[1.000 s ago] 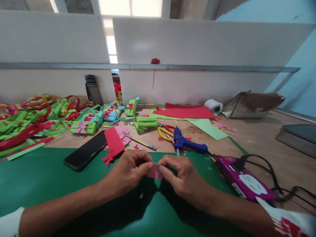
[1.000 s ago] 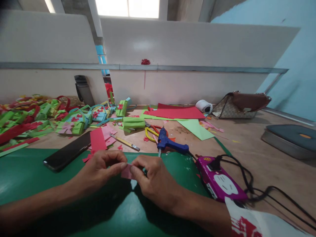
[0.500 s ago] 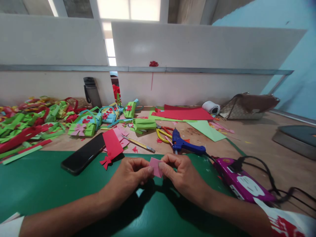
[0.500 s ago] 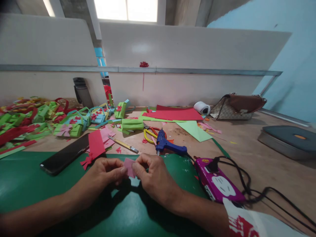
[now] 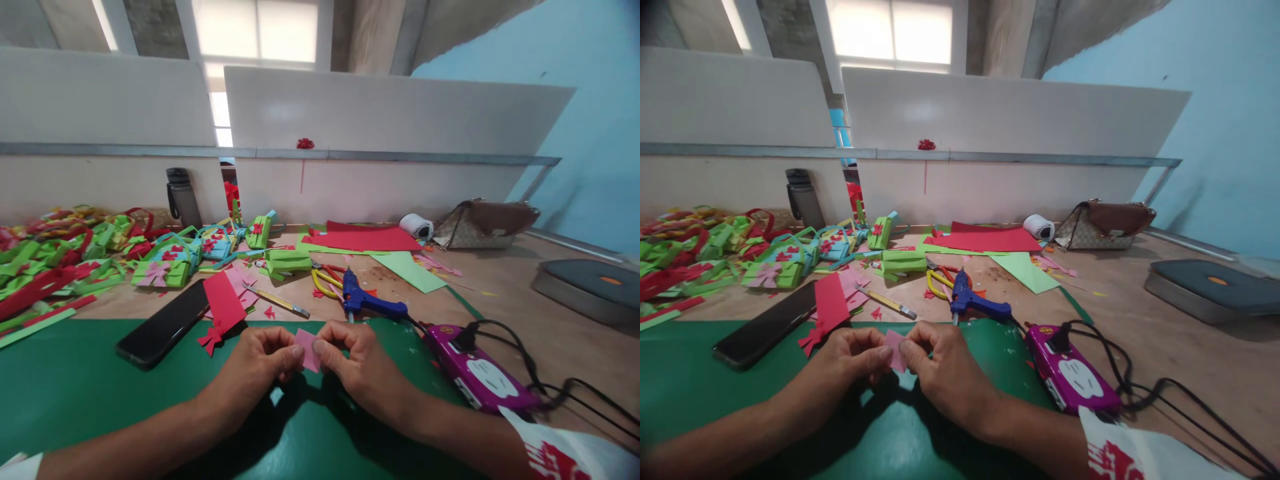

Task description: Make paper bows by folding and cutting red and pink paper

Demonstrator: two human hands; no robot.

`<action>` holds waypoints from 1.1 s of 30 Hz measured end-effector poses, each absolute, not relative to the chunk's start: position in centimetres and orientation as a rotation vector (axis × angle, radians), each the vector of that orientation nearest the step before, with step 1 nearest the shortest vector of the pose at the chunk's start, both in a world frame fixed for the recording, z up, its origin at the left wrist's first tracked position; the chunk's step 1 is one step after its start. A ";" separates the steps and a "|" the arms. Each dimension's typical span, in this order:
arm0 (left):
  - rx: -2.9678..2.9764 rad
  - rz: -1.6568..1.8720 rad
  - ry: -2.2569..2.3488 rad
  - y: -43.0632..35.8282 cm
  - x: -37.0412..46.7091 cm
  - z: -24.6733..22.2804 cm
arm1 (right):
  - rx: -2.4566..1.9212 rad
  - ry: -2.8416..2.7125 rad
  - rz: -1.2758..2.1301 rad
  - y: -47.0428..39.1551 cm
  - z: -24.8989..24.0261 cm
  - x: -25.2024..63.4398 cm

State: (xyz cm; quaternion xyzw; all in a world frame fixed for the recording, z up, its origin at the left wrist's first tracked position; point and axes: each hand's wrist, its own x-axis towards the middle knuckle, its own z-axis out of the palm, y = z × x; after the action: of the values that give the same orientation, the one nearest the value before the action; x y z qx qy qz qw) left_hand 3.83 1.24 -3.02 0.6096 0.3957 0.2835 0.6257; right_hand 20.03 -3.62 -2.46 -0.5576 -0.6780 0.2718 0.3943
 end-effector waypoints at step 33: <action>1.251 0.855 0.824 6.1 7.4 -4.6 | -2.482 -2.085 -0.569 -0.9 -0.3 30.5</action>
State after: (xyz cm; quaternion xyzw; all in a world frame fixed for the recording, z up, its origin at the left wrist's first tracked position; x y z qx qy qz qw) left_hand 7.40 6.13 -4.61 0.5507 0.3630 0.3763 0.6507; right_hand 30.51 -0.95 -0.29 -0.7520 -0.6318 -0.1725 -0.0749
